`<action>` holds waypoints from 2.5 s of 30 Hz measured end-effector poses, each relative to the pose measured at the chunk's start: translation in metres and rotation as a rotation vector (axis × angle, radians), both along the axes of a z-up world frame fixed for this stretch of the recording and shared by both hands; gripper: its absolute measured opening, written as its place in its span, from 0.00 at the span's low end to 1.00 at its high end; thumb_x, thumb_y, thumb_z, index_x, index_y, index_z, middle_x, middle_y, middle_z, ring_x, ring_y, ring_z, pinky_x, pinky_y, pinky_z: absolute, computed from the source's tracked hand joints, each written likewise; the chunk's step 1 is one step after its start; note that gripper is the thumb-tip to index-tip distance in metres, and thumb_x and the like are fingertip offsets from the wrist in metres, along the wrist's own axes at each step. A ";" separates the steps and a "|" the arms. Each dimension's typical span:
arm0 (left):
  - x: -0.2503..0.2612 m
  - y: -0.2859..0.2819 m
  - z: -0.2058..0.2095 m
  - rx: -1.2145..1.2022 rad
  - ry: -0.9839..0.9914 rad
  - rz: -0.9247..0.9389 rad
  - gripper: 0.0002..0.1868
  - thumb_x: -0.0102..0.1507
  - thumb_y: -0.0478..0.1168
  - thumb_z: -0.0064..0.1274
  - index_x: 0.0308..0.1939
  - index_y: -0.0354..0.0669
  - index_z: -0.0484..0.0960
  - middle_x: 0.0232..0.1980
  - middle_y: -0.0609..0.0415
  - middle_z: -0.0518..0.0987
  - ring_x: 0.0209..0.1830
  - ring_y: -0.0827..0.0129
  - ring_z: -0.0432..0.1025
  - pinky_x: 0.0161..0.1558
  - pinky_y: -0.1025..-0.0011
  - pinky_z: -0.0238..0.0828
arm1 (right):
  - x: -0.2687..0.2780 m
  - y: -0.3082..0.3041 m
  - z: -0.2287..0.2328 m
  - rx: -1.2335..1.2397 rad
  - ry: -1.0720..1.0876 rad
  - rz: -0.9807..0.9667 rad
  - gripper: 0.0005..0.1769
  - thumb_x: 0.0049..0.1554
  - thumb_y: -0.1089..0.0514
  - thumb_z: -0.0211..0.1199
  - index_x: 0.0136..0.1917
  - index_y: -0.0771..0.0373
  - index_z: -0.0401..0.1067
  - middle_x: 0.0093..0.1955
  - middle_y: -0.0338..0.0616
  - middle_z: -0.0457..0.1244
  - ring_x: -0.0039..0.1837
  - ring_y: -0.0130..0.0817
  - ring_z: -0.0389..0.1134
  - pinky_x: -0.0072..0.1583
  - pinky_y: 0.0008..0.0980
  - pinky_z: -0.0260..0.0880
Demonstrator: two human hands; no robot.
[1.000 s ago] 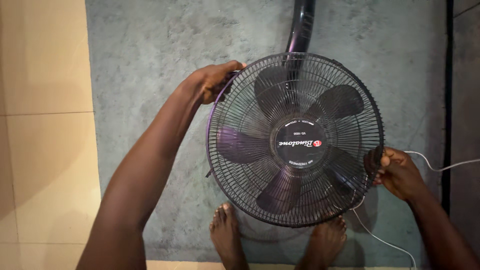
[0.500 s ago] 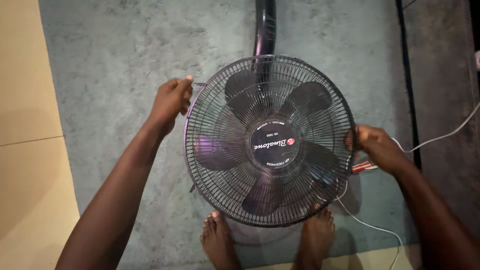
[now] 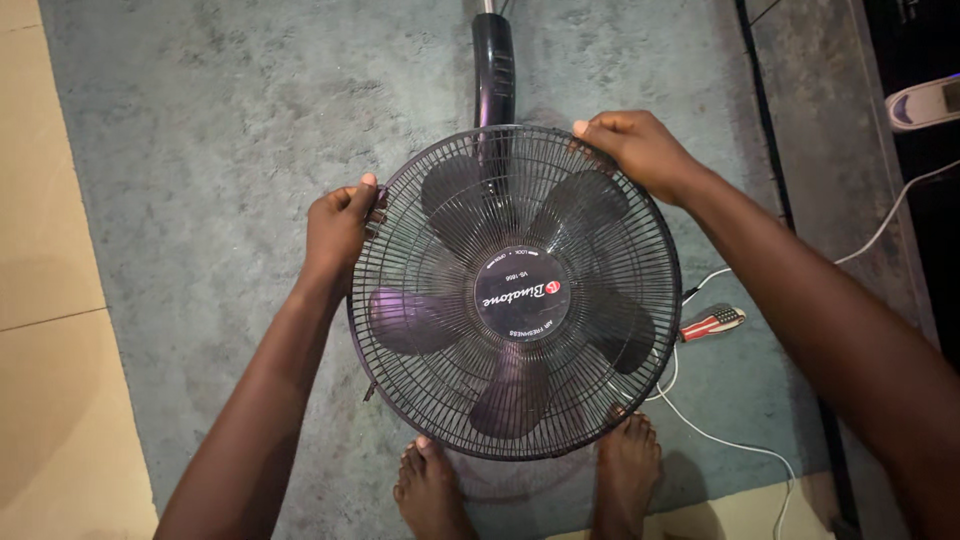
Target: The person disassembles a standing fan by removing the front grille, unscrewing the central hub nut, detaching the fan blades, and then using a screwdriver to loosen the rear grille.
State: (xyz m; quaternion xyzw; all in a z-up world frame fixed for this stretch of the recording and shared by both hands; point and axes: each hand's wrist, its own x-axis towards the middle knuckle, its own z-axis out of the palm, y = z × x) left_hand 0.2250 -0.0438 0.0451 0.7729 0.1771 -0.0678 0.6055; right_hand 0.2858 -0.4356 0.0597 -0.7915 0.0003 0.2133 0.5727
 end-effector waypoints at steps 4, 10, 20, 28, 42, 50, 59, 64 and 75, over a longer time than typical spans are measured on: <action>-0.004 -0.005 0.004 0.032 -0.043 0.068 0.20 0.67 0.52 0.58 0.33 0.39 0.85 0.28 0.58 0.81 0.25 0.79 0.68 0.31 0.75 0.63 | 0.007 0.002 -0.002 -0.008 -0.004 -0.013 0.15 0.64 0.49 0.61 0.50 0.64 0.77 0.42 0.37 0.67 0.42 0.21 0.66 0.46 0.27 0.68; -0.007 -0.009 0.010 0.135 -0.122 0.053 0.21 0.66 0.52 0.57 0.33 0.35 0.85 0.29 0.56 0.83 0.27 0.78 0.74 0.35 0.76 0.70 | 0.016 0.014 0.001 0.001 0.014 0.017 0.13 0.63 0.51 0.59 0.49 0.63 0.77 0.39 0.34 0.66 0.39 0.21 0.64 0.43 0.26 0.66; -0.005 -0.008 0.004 0.243 -0.128 0.077 0.22 0.66 0.52 0.59 0.32 0.33 0.85 0.27 0.54 0.82 0.25 0.77 0.72 0.32 0.75 0.68 | 0.037 0.048 0.012 -0.232 0.117 -0.034 0.19 0.61 0.49 0.60 0.52 0.68 0.78 0.43 0.46 0.69 0.43 0.32 0.68 0.46 0.36 0.70; -0.007 -0.009 0.003 0.189 -0.133 0.089 0.22 0.65 0.52 0.59 0.32 0.34 0.85 0.29 0.56 0.83 0.27 0.78 0.74 0.33 0.76 0.70 | 0.036 0.050 0.026 -0.180 0.386 -0.020 0.26 0.61 0.40 0.61 0.54 0.66 0.76 0.48 0.50 0.69 0.46 0.36 0.71 0.51 0.43 0.74; -0.008 -0.007 -0.006 0.018 -0.104 0.099 0.19 0.67 0.50 0.58 0.35 0.36 0.86 0.30 0.58 0.82 0.28 0.80 0.71 0.33 0.77 0.65 | 0.055 0.034 -0.024 0.120 0.372 -0.074 0.11 0.58 0.53 0.60 0.36 0.59 0.70 0.29 0.33 0.60 0.27 0.22 0.55 0.29 0.27 0.54; -0.004 -0.002 -0.007 0.017 -0.065 0.135 0.19 0.68 0.50 0.58 0.34 0.37 0.87 0.29 0.58 0.81 0.26 0.79 0.67 0.30 0.77 0.62 | 0.054 0.029 -0.019 0.129 0.346 -0.223 0.10 0.55 0.54 0.62 0.33 0.57 0.69 0.27 0.30 0.57 0.27 0.20 0.54 0.30 0.25 0.56; -0.007 -0.005 -0.005 0.020 -0.061 0.093 0.19 0.67 0.51 0.57 0.36 0.37 0.86 0.30 0.58 0.82 0.27 0.79 0.71 0.31 0.77 0.67 | 0.049 0.019 -0.034 0.166 0.240 -0.309 0.09 0.53 0.59 0.66 0.34 0.61 0.70 0.31 0.32 0.60 0.31 0.19 0.55 0.33 0.23 0.55; -0.009 -0.007 0.007 0.035 -0.035 0.104 0.18 0.66 0.50 0.57 0.36 0.37 0.86 0.32 0.59 0.84 0.29 0.80 0.75 0.32 0.77 0.69 | 0.033 0.017 -0.010 0.394 0.212 -0.134 0.09 0.59 0.57 0.65 0.38 0.62 0.73 0.33 0.33 0.61 0.32 0.19 0.59 0.35 0.22 0.58; -0.009 -0.008 0.008 -0.036 0.022 0.143 0.17 0.66 0.50 0.58 0.36 0.38 0.86 0.31 0.57 0.82 0.28 0.78 0.70 0.32 0.77 0.66 | 0.033 0.022 -0.016 0.271 0.051 -0.189 0.08 0.52 0.61 0.68 0.34 0.65 0.73 0.34 0.38 0.62 0.34 0.22 0.61 0.34 0.23 0.62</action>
